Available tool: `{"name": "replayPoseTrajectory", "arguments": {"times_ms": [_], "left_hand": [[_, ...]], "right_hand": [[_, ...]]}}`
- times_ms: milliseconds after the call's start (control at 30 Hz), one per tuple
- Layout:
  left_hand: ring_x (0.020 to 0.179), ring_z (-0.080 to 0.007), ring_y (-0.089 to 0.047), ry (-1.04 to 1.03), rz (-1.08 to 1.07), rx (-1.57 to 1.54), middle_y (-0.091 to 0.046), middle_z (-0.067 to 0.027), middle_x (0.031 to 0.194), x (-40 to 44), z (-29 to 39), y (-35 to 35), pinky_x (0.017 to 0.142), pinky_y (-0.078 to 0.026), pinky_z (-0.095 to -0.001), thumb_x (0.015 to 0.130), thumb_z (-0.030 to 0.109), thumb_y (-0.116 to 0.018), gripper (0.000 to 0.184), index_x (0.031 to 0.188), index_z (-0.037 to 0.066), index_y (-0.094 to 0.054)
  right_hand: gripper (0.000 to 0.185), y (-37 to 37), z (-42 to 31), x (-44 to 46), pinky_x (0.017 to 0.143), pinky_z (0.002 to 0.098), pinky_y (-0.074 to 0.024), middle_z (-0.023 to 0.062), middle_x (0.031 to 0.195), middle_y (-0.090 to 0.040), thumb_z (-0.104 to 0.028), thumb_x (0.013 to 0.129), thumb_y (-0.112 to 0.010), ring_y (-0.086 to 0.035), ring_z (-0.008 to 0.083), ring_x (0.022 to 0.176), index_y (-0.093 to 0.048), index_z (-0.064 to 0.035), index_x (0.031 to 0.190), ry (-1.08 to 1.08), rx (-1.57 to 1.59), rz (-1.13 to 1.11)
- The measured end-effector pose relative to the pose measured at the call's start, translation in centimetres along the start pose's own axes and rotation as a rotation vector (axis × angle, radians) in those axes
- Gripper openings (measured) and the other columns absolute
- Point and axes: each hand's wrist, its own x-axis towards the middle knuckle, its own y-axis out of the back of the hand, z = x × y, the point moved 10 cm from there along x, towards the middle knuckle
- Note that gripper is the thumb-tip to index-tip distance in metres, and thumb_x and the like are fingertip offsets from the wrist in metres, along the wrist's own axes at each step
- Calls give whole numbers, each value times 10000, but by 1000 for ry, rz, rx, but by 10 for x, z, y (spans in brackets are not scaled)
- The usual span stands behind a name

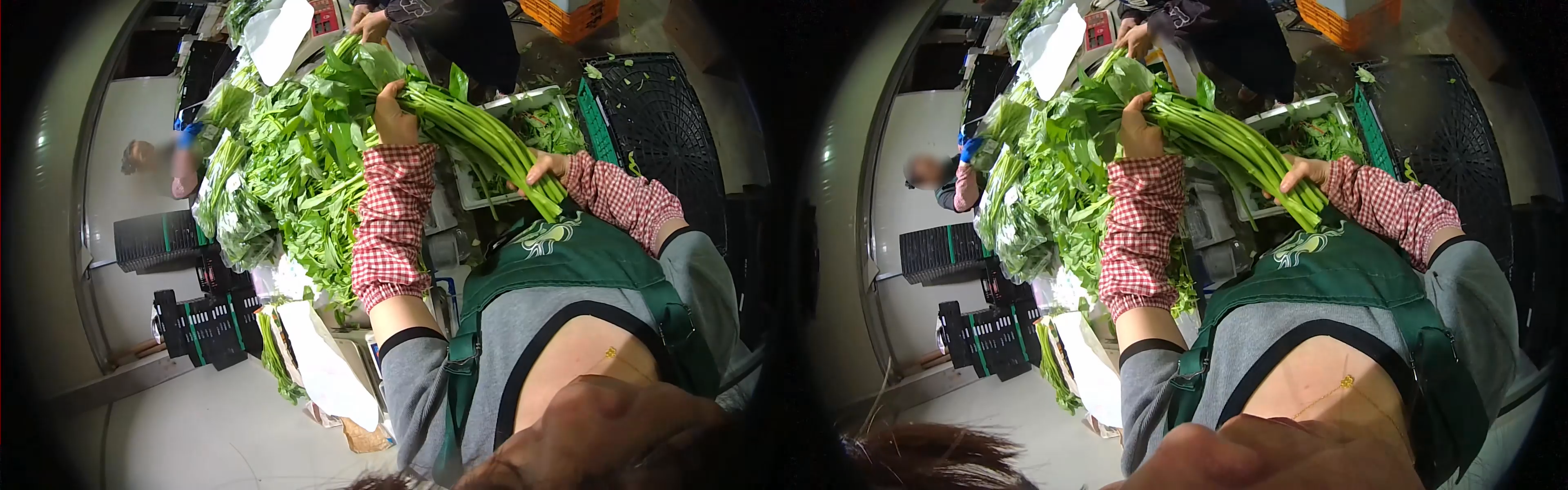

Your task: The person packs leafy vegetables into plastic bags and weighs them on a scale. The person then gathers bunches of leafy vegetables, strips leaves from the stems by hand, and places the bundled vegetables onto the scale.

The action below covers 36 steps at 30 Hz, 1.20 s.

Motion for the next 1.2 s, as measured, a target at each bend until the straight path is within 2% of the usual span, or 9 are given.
{"name": "replayPoseTrajectory", "arguments": {"times_ms": [167, 300, 433, 567, 700, 800, 967, 1100, 1200], "left_hand": [[859, -194, -552, -112, 104, -135, -555, -162, 961, 40, 19, 2, 754, -442, -262, 741, -32, -507, 209, 948, -55, -532], [886, -234, -554, 152, 334, -944, -566, -136, 939, 48, 32, 15, 817, -438, -298, 704, -81, -440, 338, 1035, -32, -488], [871, -256, -559, -525, 81, 226, -559, -162, 938, 1, 157, 29, 810, -453, -312, 684, -92, -419, 368, 1044, -36, -475], [761, -157, -533, -519, 171, 91, -548, -116, 926, -9, 159, 45, 683, -445, -238, 862, 81, -378, 226, 1002, -25, -519], [760, -172, -530, -577, 255, 291, -546, -126, 916, -19, 175, 61, 698, -443, -258, 807, -1, -394, 254, 1038, -7, -500], [833, -200, -542, -151, 157, 231, -545, -146, 956, -9, 159, 63, 754, -438, -286, 734, -68, -414, 324, 1044, -8, -488], [850, -240, -558, -205, 182, 149, -563, -148, 957, 16, 91, 61, 766, -453, -306, 712, -48, -417, 352, 1061, -44, -465], [897, -249, -545, -73, 16, -74, -545, -165, 970, 15, 58, 35, 798, -432, -320, 698, -77, -477, 355, 1044, 1, -496], [930, -253, -531, 193, -42, -651, -526, -172, 1018, 24, -24, -2, 815, -426, -341, 768, 58, -520, 332, 1093, 15, -468]], "right_hand": [[643, -12, -48, 1, 704, 351, -469, 154, 899, -546, -92, 561, -655, -559, 237, 794, -409, -20, 1151, 166, -69, 21], [665, -25, -40, 14, 719, 330, -447, 150, 923, -531, -115, 535, -675, -535, 240, 842, -420, -18, 1141, 74, -112, -189], [672, -75, -43, 19, 707, 361, -417, 175, 947, -514, -119, 573, -673, -500, 271, 880, -399, -29, 1179, 179, 46, -599], [695, -99, -53, 16, 809, 385, -384, 201, 1028, -489, -99, 591, -664, -488, 292, 929, -358, -21, 1210, 348, -263, -729], [699, -117, -58, 18, 913, 421, -335, 225, 1116, -438, -41, 611, -630, -453, 319, 1029, -319, -6, 1236, 300, 82, -570], [625, -132, -52, 15, 939, 457, -321, 210, 1071, -482, -23, 613, -594, -412, 363, 1115, -392, -17, 1204, 188, 282, -740], [589, -118, -41, 13, 934, 445, -335, 202, 1064, -488, -17, 620, -578, -436, 375, 1087, -404, -7, 1183, 113, 301, -729], [537, -105, -26, 5, 824, 398, -420, 170, 969, -513, -66, 596, -602, -540, 304, 885, -439, 6, 1102, 88, 462, -394], [525, -88, -15, -3, 740, 375, -456, 145, 866, -528, -109, 572, -623, -556, 267, 781, -451, 9, 1054, 51, 319, -204]]}}
